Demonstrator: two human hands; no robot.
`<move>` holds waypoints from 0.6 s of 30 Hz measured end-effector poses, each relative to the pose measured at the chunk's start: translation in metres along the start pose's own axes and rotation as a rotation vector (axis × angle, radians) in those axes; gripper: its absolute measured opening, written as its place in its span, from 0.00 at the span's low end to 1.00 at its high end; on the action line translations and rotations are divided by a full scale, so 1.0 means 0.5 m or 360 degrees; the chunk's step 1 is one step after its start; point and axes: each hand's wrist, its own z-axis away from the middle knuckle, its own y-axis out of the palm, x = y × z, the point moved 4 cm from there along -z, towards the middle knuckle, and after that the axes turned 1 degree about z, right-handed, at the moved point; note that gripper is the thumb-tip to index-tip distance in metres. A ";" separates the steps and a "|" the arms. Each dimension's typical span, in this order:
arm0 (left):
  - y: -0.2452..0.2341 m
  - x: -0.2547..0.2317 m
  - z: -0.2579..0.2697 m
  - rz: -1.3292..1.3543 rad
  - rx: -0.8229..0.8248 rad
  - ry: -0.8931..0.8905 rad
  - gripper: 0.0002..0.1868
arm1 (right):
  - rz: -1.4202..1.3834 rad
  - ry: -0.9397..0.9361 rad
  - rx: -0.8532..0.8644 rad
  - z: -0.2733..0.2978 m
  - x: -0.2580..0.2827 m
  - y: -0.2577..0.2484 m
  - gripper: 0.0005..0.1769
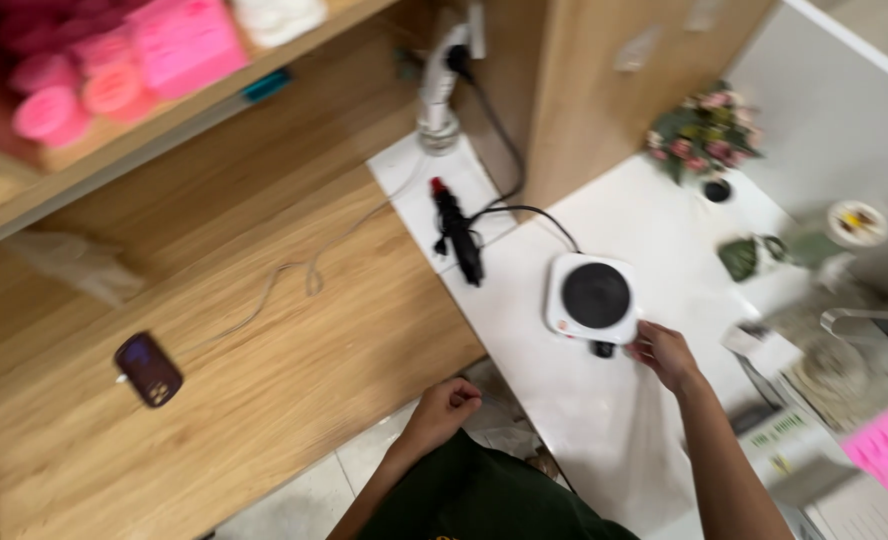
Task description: Preparing a melting pot on a hot plate and putting on protective gloves to stir wax for candle making.
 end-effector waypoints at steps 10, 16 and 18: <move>-0.132 0.070 -0.027 0.0125 -0.0183 -0.0092 0.10 | 0.0042 -0.0073 -0.0299 -0.038 -0.064 0.007 0.21; -0.131 0.018 -0.109 0.0011 -0.0093 -0.0038 0.13 | -0.0149 -0.0051 -0.0466 -0.031 -0.182 -0.006 0.23; -0.126 -0.007 -0.125 -0.0053 -0.0065 0.0035 0.13 | -0.0241 -0.0097 -0.0491 -0.034 -0.227 -0.013 0.23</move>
